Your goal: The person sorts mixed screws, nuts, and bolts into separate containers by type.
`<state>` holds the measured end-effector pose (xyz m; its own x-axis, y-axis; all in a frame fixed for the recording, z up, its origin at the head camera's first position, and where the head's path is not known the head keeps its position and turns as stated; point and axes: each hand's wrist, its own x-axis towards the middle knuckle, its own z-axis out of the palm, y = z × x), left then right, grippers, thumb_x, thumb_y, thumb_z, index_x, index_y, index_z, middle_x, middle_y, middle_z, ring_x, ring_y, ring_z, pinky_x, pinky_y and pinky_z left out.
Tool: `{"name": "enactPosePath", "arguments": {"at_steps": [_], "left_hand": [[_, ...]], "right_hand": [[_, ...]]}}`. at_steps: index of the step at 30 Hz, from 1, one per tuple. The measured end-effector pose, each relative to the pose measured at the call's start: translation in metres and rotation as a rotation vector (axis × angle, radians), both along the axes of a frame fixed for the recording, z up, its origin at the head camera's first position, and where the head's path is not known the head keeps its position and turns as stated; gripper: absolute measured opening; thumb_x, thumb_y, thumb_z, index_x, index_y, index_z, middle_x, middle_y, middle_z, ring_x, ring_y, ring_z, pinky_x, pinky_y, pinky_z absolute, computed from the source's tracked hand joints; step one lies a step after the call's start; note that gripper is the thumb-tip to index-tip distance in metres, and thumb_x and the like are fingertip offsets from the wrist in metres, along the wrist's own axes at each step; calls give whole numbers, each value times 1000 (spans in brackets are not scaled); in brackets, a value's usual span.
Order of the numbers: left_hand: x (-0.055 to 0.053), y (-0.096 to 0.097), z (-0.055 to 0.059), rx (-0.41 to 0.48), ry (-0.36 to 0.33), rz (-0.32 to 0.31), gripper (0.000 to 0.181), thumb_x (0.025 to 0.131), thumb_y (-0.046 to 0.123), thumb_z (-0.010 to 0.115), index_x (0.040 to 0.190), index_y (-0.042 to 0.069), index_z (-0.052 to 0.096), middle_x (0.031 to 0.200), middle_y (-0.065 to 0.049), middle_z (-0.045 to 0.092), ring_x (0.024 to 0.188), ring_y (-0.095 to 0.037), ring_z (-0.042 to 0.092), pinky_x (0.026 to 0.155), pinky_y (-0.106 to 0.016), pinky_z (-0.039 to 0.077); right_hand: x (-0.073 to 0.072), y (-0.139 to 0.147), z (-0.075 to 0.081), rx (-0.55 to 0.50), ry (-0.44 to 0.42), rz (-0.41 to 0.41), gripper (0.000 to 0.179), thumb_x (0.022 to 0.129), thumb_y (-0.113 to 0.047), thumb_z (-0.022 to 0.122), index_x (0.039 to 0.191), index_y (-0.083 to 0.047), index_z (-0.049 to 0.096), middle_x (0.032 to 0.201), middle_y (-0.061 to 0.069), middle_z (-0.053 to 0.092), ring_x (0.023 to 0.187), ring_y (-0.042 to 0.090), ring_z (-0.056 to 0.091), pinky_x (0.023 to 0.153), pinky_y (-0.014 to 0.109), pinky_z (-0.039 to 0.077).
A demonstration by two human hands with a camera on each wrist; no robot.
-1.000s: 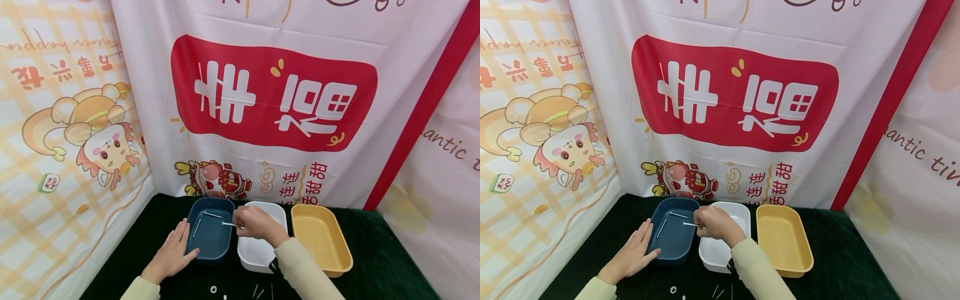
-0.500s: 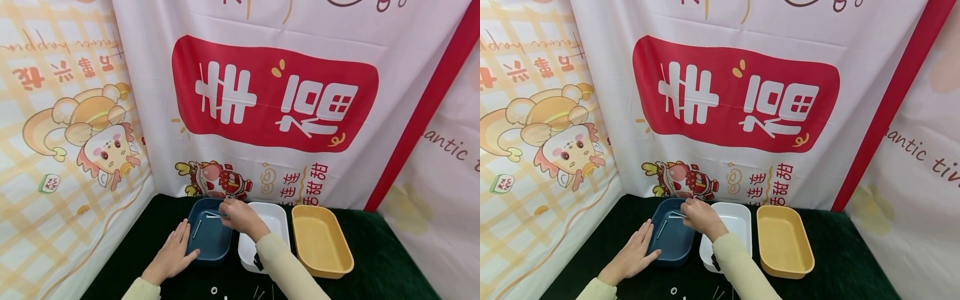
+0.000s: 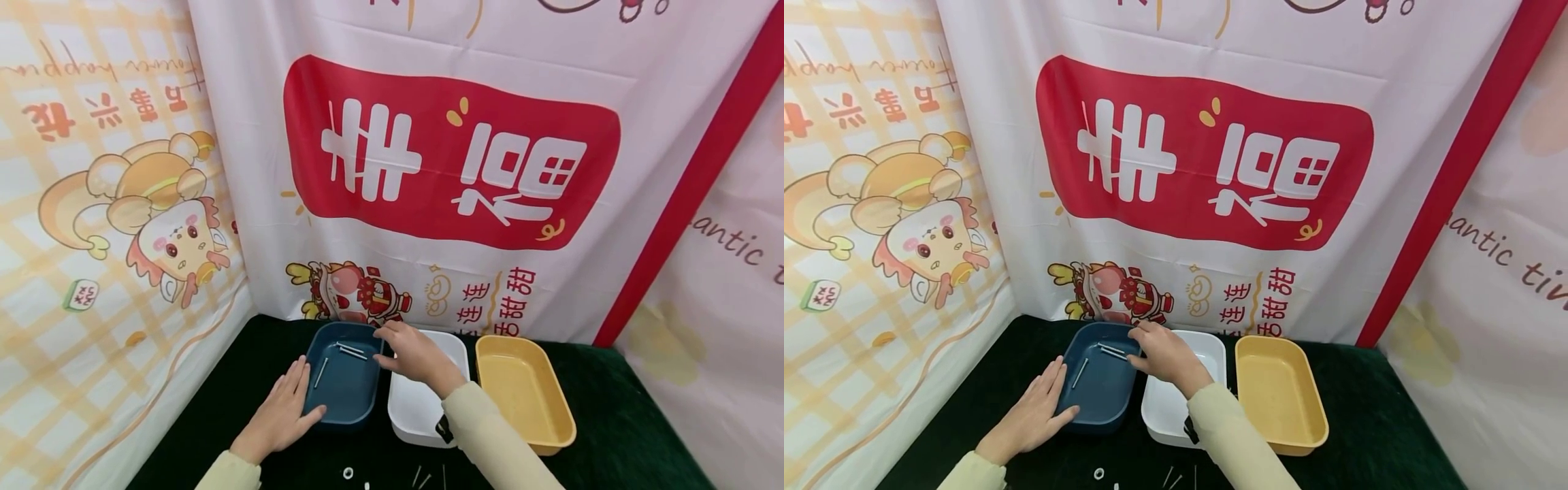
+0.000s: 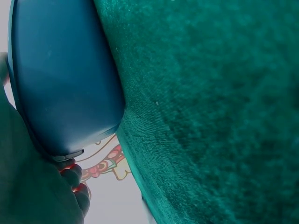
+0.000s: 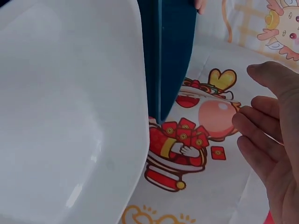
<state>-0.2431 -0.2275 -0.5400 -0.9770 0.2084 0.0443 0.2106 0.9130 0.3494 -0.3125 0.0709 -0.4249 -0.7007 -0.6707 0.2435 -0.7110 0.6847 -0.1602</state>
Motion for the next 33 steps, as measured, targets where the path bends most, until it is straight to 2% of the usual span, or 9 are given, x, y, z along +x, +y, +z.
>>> {"name": "enactPosePath", "arguments": {"at_steps": [8, 15, 26, 33], "left_hand": [[1, 0, 1, -8, -14, 1, 104, 100, 71, 51, 167, -2, 17, 178, -18, 5, 165, -42, 10, 132, -65, 16], [-1, -1, -1, -15, -2, 7, 107, 98, 74, 50, 167, -1, 17, 178, -18, 6, 165, -42, 11, 131, -65, 16], [-1, 0, 1, -12, -4, -3, 107, 99, 73, 50, 167, -2, 17, 178, -20, 6, 164, -43, 12, 131, -66, 16], [-1, 0, 0, -13, -3, -3, 106, 99, 72, 51, 167, -2, 17, 178, -19, 6, 164, -43, 12, 131, -66, 17]], "right_hand": [[18, 30, 15, 34, -86, -49, 54, 103, -41, 68, 147, -10, 60, 145, 10, 65, 130, 26, 66, 109, 43, 57], [34, 57, 20, 75, -104, -61, 63, 103, -43, 66, 154, -9, 53, 155, 12, 58, 141, 30, 59, 116, 48, 50], [57, 95, 9, 133, -123, -114, 74, 102, -50, 67, 160, -10, 44, 164, 10, 48, 151, 30, 48, 118, 51, 47], [68, 115, -6, 142, -130, -137, 78, 101, -54, 65, 161, -9, 43, 166, 11, 45, 152, 31, 46, 121, 53, 43]]}}
